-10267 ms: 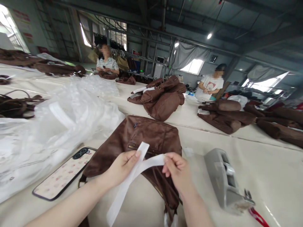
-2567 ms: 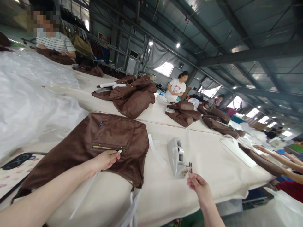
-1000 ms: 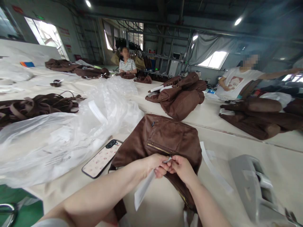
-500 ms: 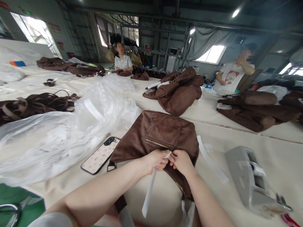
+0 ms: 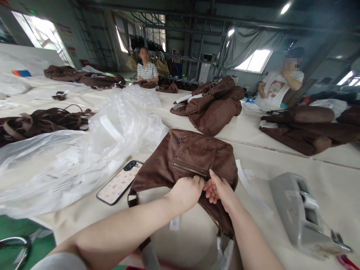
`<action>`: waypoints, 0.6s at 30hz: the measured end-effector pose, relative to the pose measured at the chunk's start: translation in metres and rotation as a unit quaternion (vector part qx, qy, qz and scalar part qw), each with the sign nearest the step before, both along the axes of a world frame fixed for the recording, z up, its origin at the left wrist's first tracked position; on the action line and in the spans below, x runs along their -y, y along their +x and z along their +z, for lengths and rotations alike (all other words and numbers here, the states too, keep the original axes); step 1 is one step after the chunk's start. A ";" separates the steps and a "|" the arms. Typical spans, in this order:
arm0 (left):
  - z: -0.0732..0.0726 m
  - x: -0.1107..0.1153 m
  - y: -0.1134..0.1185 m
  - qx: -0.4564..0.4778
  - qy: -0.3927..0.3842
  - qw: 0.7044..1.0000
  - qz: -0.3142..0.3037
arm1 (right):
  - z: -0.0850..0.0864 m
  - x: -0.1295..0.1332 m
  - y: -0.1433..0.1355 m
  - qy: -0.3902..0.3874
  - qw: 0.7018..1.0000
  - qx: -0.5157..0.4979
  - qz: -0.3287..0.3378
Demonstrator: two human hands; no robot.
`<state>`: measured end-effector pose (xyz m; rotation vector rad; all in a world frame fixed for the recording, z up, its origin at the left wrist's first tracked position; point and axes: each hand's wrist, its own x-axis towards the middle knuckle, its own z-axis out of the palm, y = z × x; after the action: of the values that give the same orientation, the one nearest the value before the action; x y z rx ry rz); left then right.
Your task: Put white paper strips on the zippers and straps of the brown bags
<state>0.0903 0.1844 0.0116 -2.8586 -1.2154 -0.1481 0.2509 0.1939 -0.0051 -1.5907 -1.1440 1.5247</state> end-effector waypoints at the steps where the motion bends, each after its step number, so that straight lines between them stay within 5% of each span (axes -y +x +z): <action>1: 0.000 0.001 0.001 -0.008 0.008 1.000 -0.008 | -0.001 0.000 0.000 0.005 1.000 0.007 0.001; 7: 0.002 0.004 0.000 0.007 0.000 1.000 -0.009 | -0.004 0.003 0.002 0.073 0.996 0.043 0.026; 14: 0.000 -0.008 0.002 0.113 -0.139 0.976 0.119 | -0.006 0.007 -0.011 0.133 0.989 0.069 0.009; 16: -0.002 -0.012 0.003 0.220 -0.215 0.940 0.148 | -0.007 0.008 -0.014 0.138 0.987 0.077 0.011; 18: -0.002 -0.016 0.003 0.358 -0.360 0.840 0.191 | -0.008 0.008 -0.014 0.138 0.987 0.085 0.018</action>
<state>0.0930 0.2002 0.0096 -3.1243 -2.3984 -1.0268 0.2364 0.1858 -0.0135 -1.5383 -1.4174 1.2070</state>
